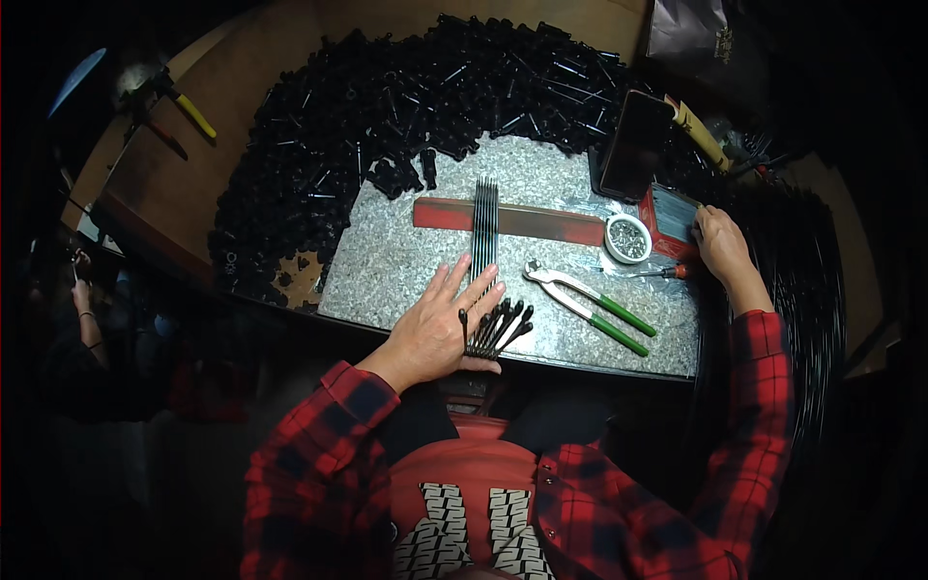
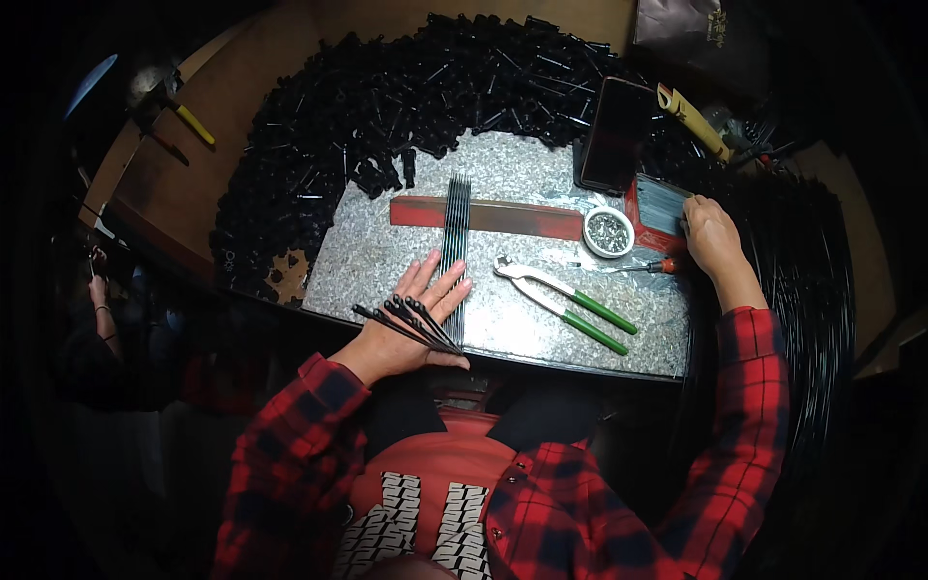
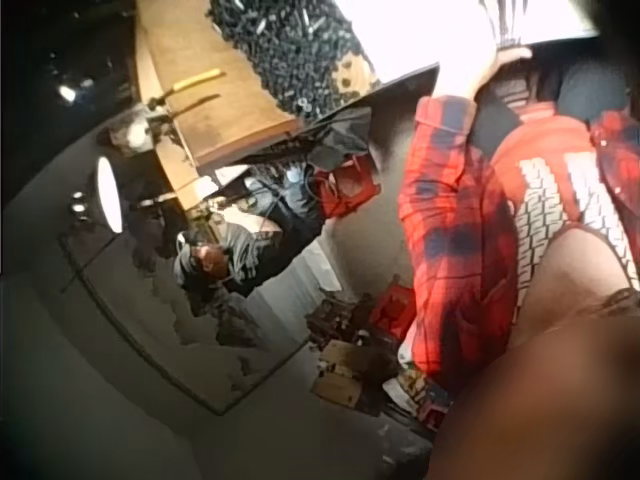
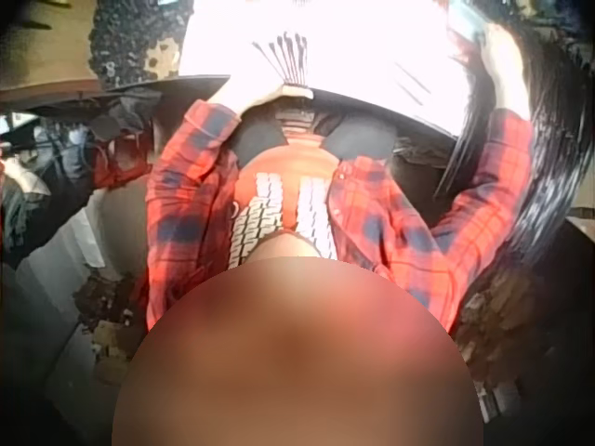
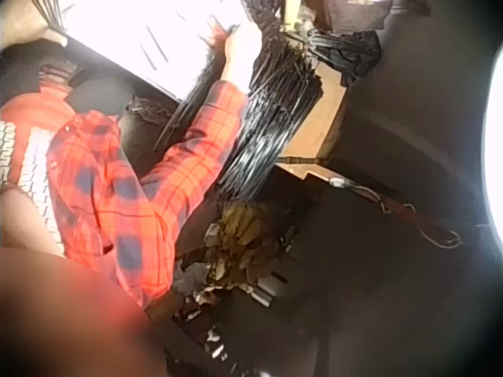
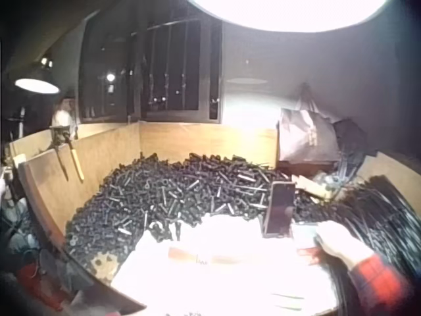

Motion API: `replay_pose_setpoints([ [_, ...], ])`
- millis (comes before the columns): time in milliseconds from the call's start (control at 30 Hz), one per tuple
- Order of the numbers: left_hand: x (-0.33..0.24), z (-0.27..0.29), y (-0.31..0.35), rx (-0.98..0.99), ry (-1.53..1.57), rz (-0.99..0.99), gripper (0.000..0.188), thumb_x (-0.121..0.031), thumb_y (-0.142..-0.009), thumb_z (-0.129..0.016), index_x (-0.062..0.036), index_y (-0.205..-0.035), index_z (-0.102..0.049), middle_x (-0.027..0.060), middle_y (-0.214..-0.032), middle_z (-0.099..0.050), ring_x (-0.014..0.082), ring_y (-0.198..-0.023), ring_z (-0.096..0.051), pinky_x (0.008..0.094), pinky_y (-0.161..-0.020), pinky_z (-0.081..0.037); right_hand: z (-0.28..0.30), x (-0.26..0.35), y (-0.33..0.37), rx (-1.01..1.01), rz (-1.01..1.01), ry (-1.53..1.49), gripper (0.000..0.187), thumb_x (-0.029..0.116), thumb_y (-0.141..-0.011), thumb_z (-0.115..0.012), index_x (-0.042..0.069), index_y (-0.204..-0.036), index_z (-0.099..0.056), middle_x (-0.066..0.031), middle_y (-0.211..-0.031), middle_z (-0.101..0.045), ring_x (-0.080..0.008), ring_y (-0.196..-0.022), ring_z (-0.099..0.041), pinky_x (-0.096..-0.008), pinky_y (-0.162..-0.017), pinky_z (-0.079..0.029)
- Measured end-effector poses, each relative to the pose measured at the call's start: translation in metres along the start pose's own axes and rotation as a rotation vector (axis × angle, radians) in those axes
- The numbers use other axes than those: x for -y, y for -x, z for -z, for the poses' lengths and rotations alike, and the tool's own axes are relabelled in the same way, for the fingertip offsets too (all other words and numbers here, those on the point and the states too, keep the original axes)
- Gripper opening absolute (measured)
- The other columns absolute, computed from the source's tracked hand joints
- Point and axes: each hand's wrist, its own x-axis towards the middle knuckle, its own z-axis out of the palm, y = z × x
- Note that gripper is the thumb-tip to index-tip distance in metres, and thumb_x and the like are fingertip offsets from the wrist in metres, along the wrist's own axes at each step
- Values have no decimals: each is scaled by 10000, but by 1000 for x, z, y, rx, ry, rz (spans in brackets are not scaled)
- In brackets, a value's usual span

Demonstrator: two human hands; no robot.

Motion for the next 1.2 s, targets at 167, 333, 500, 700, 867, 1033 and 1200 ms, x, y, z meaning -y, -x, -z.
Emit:
replay_pose_setpoints([
  [167,-2,5,-2,49,2,5,942,-578,-661,-711,-84,-1391,-378,150,-1452,-315,424,-1338,-264,552,-1074,-264,10,3,-8,-111,-69,-35,141,-59,-756,-531,11,-877,-512,-164,-856,-564,-362,-855,-563,-427,-732,-462],
  [333,-4,1,-3,82,20,1,937,-570,-670,-710,-95,-1399,-362,141,-1458,-311,408,-1356,-241,557,-1080,-249,25,56,-29,-362,106,-224,361,-127,-716,-503,39,-1030,-568,-149,-861,-554,-343,-848,-568,-412,-746,-484],
  [500,-7,2,-3,82,45,31,935,-564,-657,-728,-49,-1366,-404,169,-1462,-307,394,-1375,-219,516,-1107,-221,3,142,-51,-205,360,-220,387,-3,-753,-541,88,-1125,-601,-101,-879,-566,-275,-854,-584,-367,-723,-507],
  [700,-9,10,-8,81,41,23,919,-532,-664,-741,-24,-1355,-410,171,-1448,-330,398,-1360,-253,497,-1105,-244,-23,174,-70,-115,366,-178,325,85,-816,-516,94,-1121,-627,-93,-861,-574,-248,-861,-590,-345,-717,-508],
  [867,-8,11,-4,86,48,40,916,-537,-670,-734,-22,-1354,-410,171,-1445,-335,393,-1358,-259,493,-1104,-251,-27,175,-75,-171,369,-221,259,103,-803,-524,72,-1032,-642,-111,-846,-590,-260,-835,-608,-356,-666,-524],
  [1033,-7,10,-4,72,49,24,914,-545,-676,-727,-18,-1353,-410,175,-1444,-334,393,-1357,-260,492,-1105,-249,-29,175,-76,-187,353,-236,254,104,-803,-519,66,-1022,-642,-114,-835,-589,-268,-828,-608,-364,-668,-522],
  [1200,-6,8,-3,85,45,28,916,-551,-678,-721,-14,-1352,-410,174,-1448,-330,393,-1359,-257,500,-1102,-249,-33,174,-75,-204,354,-253,255,101,-803,-514,70,-1021,-642,-115,-830,-586,-269,-825,-605,-365,-664,-521],
])
